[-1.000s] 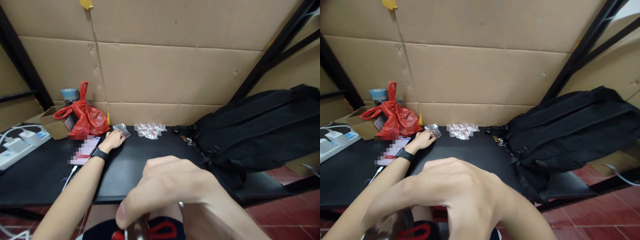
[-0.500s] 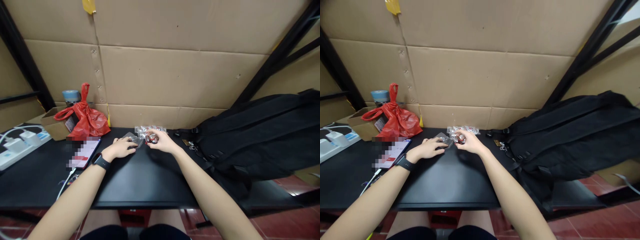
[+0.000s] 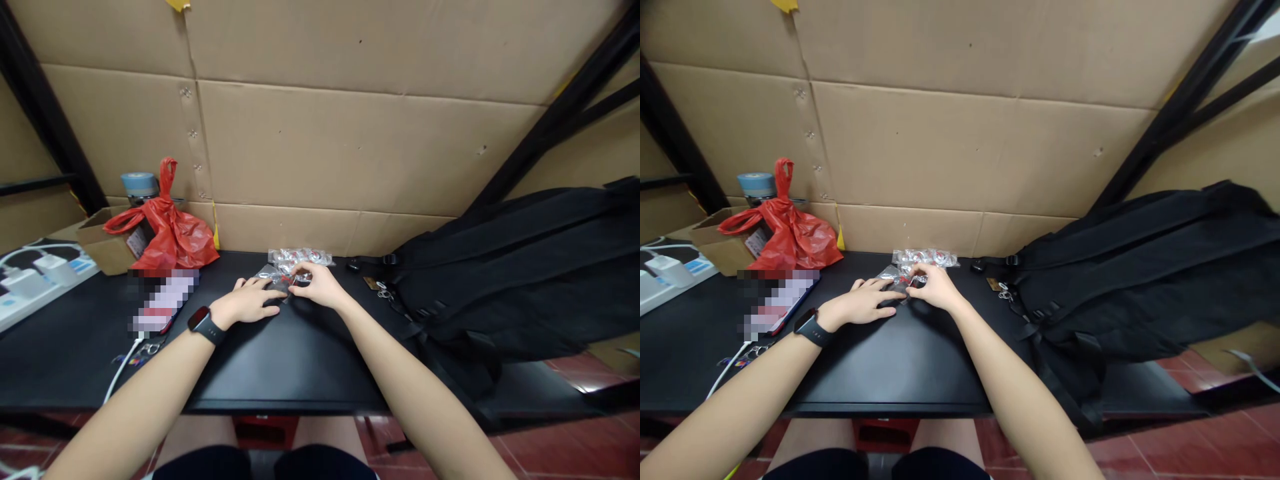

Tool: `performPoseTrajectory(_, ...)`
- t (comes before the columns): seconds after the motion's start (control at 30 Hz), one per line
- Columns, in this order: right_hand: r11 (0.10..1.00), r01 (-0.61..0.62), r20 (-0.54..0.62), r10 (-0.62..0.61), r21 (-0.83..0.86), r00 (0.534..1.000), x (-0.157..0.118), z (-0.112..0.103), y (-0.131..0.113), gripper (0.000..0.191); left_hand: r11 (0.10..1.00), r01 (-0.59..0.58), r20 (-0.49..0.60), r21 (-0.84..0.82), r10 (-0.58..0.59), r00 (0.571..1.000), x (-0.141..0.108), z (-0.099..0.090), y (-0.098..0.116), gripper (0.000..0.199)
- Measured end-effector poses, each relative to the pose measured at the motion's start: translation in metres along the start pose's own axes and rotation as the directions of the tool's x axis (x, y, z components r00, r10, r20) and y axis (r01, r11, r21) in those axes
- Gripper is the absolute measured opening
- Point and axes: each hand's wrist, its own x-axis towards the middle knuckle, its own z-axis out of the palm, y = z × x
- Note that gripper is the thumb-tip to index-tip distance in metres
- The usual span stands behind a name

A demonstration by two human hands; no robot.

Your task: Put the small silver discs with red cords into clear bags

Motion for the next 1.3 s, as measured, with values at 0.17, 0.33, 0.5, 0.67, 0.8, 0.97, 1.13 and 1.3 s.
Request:
performPoseTrajectory(0.17,0.975,-0.014,0.084,0.033,-0.222,0.996,-0.003,-0.004,0.003,0.018,1.0,-0.014,0.018,-0.005,0.014,1.0,-0.001,-0.002,0.001,0.048)
performPoseTrajectory(0.33,0.962,-0.07,0.115,0.104,-0.265,0.988,-0.003,0.0,0.003,0.023,0.996,-0.09,0.067,-0.028,0.091,0.994,-0.001,-0.006,-0.005,0.045)
performPoseTrajectory(0.5,0.939,-0.044,0.166,0.106,-0.341,0.98,-0.004,-0.002,-0.001,0.022,0.994,-0.099,0.074,-0.042,0.102,0.992,0.0,-0.007,-0.01,0.046)
performPoseTrajectory(0.67,0.966,-0.045,0.262,0.114,-0.255,0.958,-0.005,-0.005,0.001,0.016,0.993,-0.111,0.082,-0.038,0.113,0.99,0.001,-0.006,-0.01,0.046)
performPoseTrajectory(0.8,0.977,-0.016,0.261,0.072,-0.211,0.963,-0.004,0.0,0.002,0.014,0.991,-0.127,0.092,-0.049,0.131,0.987,0.0,-0.007,-0.01,0.044)
performPoseTrajectory(0.97,0.971,-0.004,0.163,0.045,-0.241,0.986,-0.004,0.012,-0.003,0.014,0.984,-0.165,0.075,-0.072,0.17,0.983,-0.001,-0.007,-0.008,0.043)
performPoseTrajectory(1.13,0.94,-0.052,0.04,0.069,-0.337,0.997,0.0,0.023,-0.006,0.022,0.981,-0.173,0.068,-0.09,0.18,0.981,-0.003,-0.009,-0.006,0.044)
performPoseTrajectory(1.3,0.897,-0.02,-0.073,-0.014,-0.442,0.997,0.011,0.031,0.002,0.024,0.979,-0.179,0.079,-0.102,0.187,0.979,-0.003,-0.01,-0.007,0.041)
